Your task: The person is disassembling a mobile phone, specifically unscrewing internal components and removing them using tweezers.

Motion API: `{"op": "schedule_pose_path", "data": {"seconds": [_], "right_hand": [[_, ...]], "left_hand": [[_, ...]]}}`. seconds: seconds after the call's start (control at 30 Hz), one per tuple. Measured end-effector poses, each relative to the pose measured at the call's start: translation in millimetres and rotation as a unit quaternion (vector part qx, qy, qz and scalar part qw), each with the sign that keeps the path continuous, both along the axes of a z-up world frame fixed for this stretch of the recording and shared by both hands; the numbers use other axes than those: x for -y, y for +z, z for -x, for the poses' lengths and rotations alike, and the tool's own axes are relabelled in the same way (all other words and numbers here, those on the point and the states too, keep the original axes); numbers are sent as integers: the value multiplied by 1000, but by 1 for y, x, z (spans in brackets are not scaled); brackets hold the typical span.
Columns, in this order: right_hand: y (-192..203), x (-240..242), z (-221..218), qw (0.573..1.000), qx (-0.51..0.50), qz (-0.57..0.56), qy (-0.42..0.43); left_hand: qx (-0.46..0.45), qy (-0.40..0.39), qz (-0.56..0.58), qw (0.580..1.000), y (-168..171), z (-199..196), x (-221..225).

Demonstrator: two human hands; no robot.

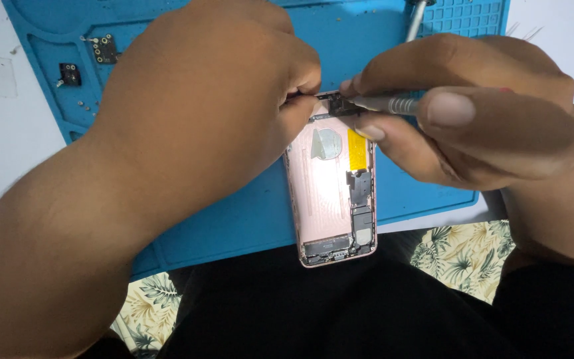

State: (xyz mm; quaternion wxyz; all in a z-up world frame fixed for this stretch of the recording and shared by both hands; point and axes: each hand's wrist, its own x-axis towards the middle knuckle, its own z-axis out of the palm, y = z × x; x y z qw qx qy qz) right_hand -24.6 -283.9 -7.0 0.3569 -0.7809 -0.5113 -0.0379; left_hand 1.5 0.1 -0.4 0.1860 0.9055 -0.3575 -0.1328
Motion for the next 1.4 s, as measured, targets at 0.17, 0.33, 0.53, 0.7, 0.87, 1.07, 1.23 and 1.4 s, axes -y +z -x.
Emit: {"op": "schedule_pose_path", "data": {"seconds": [0.17,0.33,0.53,0.7,0.87,1.07,1.23,1.4], "right_hand": [[8,3,-7,995,-46,19,81],[1,1,-5,999,-16,-6,50],[19,-13,-6,994,-86,71,0],[16,-14,-12,979,-164,120,-20],[4,-11,-4,996,-81,-39,-21],[17,-30,-9,979,-184,42,-76],[7,-18,-12,995,-94,-9,-36],[10,-19,-14,997,-75,-6,-18]], "left_hand": [[12,-7,-4,1000,0,2,0],[15,-5,2,1000,-2,1,0],[10,-5,3,1000,0,2,0],[9,-3,-13,1000,2,2,0],[13,-4,-18,1000,2,1,0],[15,-3,-6,1000,1,2,0],[5,3,17,1000,3,2,1],[19,0,56,998,-2,2,2]]}}
